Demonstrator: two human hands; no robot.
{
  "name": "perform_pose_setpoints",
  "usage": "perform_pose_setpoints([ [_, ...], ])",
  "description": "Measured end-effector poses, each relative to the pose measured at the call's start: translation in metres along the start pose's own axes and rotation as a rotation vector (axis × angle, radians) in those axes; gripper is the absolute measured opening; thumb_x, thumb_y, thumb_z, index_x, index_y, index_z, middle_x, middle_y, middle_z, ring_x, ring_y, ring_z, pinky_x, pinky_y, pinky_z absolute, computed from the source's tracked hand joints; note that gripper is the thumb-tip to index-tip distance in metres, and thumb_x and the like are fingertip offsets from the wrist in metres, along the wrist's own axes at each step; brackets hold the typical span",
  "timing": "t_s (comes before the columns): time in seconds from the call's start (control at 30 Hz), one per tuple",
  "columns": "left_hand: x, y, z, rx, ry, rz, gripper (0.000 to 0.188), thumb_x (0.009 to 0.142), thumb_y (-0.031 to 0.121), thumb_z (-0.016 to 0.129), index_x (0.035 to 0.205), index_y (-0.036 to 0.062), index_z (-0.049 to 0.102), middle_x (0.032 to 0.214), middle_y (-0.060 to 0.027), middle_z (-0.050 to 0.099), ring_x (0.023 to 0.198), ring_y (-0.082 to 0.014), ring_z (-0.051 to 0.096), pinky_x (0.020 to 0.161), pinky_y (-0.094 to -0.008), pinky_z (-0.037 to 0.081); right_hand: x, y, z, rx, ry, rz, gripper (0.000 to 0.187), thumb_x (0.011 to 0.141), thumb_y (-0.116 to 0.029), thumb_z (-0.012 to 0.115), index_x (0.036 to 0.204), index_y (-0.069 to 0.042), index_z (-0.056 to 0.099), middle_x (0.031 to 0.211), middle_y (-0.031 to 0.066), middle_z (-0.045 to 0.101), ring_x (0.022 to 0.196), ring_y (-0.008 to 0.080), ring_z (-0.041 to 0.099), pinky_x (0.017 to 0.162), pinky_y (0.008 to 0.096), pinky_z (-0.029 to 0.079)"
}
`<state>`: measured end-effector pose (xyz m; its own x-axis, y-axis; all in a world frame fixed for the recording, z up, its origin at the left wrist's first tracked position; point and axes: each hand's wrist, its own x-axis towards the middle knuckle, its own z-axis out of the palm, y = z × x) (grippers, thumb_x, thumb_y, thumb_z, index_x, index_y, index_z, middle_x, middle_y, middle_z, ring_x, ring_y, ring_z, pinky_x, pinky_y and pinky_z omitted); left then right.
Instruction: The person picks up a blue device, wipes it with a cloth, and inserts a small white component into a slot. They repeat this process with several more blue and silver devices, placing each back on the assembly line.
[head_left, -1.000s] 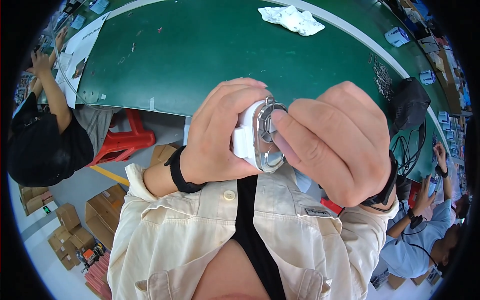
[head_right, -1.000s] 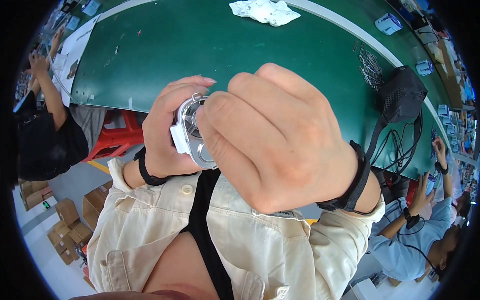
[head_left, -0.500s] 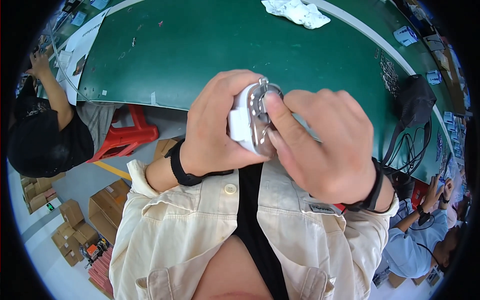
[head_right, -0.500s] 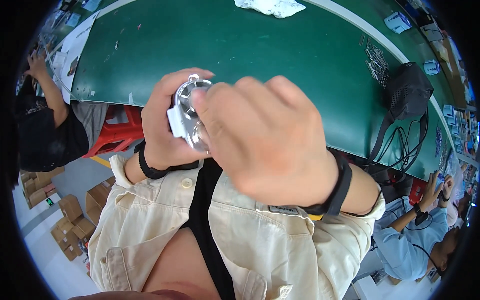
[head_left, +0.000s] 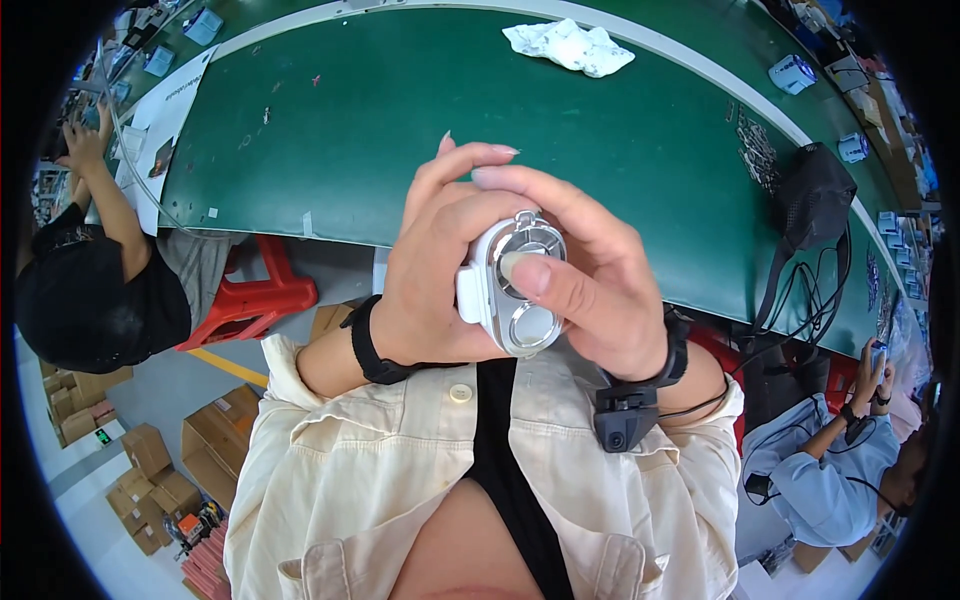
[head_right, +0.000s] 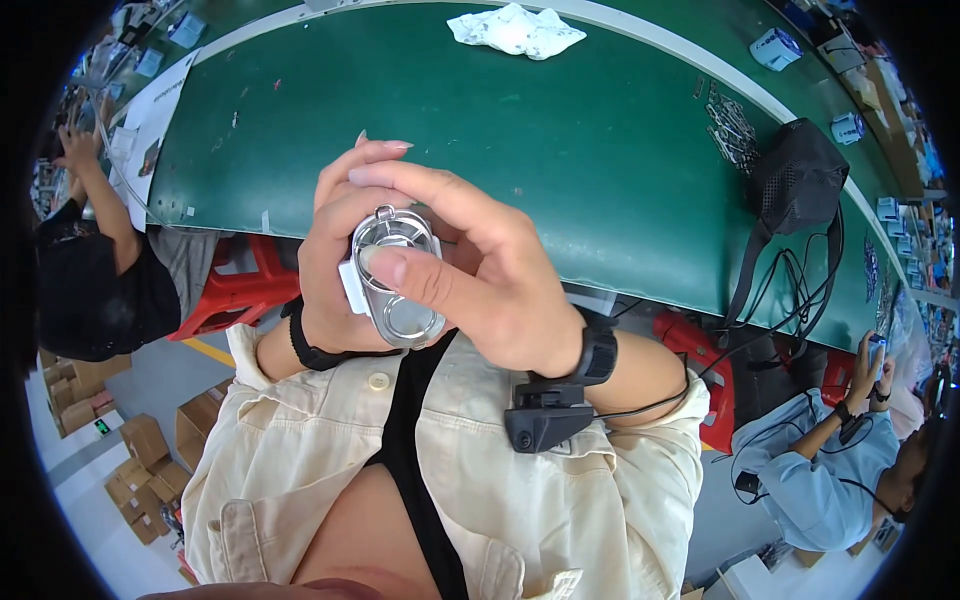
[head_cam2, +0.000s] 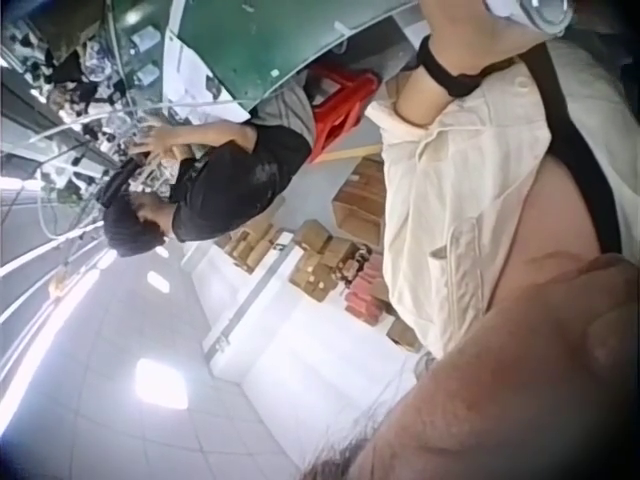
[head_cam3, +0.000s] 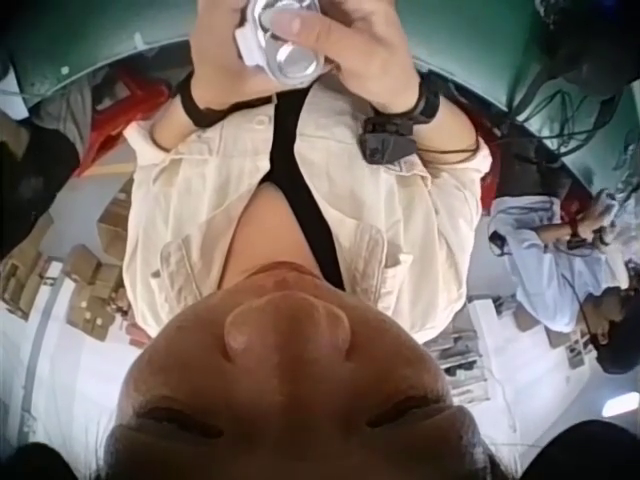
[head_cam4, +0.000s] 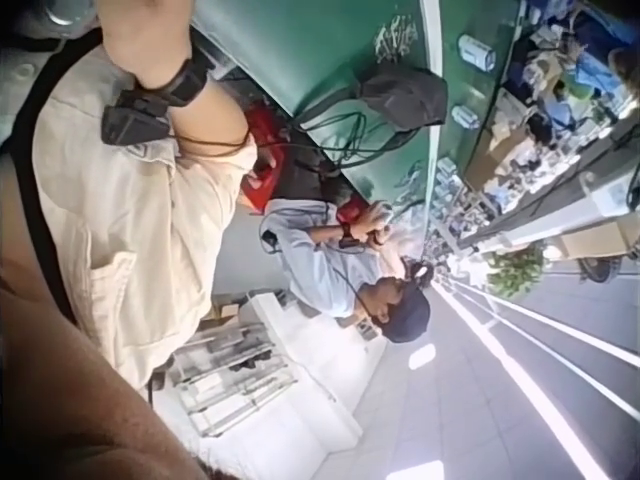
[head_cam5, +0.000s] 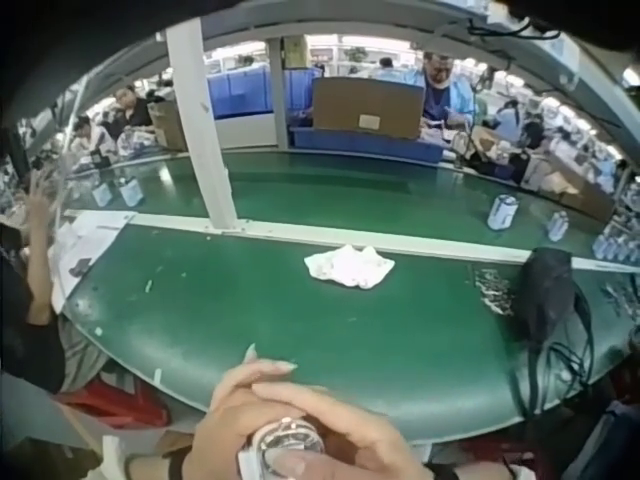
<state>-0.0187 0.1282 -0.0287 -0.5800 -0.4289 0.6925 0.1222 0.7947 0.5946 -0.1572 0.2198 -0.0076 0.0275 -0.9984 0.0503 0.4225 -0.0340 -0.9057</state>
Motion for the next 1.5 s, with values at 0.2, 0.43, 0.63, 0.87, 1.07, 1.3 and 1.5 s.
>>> perform_pose_setpoints([
  [0.2,-0.004,-0.001,0.002,-0.028,0.018,-0.009,0.071,0.058,0.025,0.089,0.117,0.0099,0.053,0.106,-0.0060,0.062,0.119,-0.0376,0.053,0.106,-0.0574,0.029,0.003,-0.004,-0.001,-0.014,-0.008,0.007,0.061,0.090,-0.024,0.066,0.141,0.001,0.042,0.128,0.0125,0.055,0.114,0.0179,0.056,0.097,0.0308,0.044],
  [0.43,0.000,-0.004,0.001,-0.095,-0.005,-0.078,0.073,0.056,0.026,0.091,0.116,0.0093,0.053,0.109,-0.0048,0.061,0.119,-0.0387,0.052,0.105,-0.0557,0.032,0.009,-0.007,-0.010,0.042,-0.036,0.075,0.053,0.094,-0.020,0.061,0.140,-0.002,0.042,0.127,0.0117,0.055,0.114,0.0165,0.055,0.095,0.0299,0.045],
  [0.63,0.007,-0.019,0.004,-0.131,-0.057,-0.123,0.080,0.056,0.027,0.092,0.121,0.0071,0.051,0.120,-0.0118,0.056,0.122,-0.0368,0.050,0.103,-0.0480,0.038,0.018,-0.001,-0.012,0.024,0.065,-0.050,0.045,0.095,-0.019,0.059,0.136,-0.004,0.046,0.122,0.0096,0.056,0.111,0.0164,0.056,0.094,0.0304,0.046],
  [0.87,0.050,-0.051,-0.001,-0.164,-0.057,-0.194,0.091,0.061,0.028,0.092,0.132,0.0044,0.041,0.136,-0.0179,0.044,0.126,-0.0289,0.047,0.102,-0.0433,0.041,0.067,-0.042,-0.060,0.009,0.194,-0.032,0.037,0.099,-0.028,0.052,0.130,-0.008,0.049,0.116,0.0087,0.059,0.107,0.0201,0.059,0.092,0.0336,0.049],
  [1.07,0.068,-0.122,-0.027,-0.209,0.185,-0.506,0.079,0.076,0.037,0.082,0.132,0.0018,0.038,0.128,-0.0182,0.050,0.116,-0.0267,0.053,0.096,-0.0401,0.045,0.155,-0.095,-0.202,-0.367,0.680,-0.224,0.033,0.100,-0.034,0.044,0.122,-0.012,0.055,0.105,0.0046,0.061,0.092,0.0193,0.062,0.074,0.0400,0.052],
  [1.3,0.075,-0.131,-0.018,-0.289,0.272,-0.480,0.059,0.085,0.029,0.075,0.125,0.0015,0.041,0.121,-0.0156,0.052,0.107,-0.0215,0.056,0.089,-0.0359,0.047,0.190,-0.097,-0.346,-1.447,1.194,-0.182,0.032,0.093,-0.027,0.055,0.117,-0.008,0.062,0.107,0.0144,0.067,0.101,0.0319,0.063,0.089,0.0420,0.050],
  [1.5,0.077,-0.117,-0.026,-0.328,0.379,-0.393,0.053,0.085,0.020,0.074,0.123,0.0023,0.043,0.113,-0.0131,0.055,0.102,-0.0193,0.058,0.085,-0.0326,0.048,0.286,-0.089,-0.198,-1.648,0.672,-0.749,0.033,0.084,-0.023,0.067,0.113,-0.008,0.067,0.112,0.0173,0.066,0.108,0.0336,0.060,0.096,0.0420,0.046],
])
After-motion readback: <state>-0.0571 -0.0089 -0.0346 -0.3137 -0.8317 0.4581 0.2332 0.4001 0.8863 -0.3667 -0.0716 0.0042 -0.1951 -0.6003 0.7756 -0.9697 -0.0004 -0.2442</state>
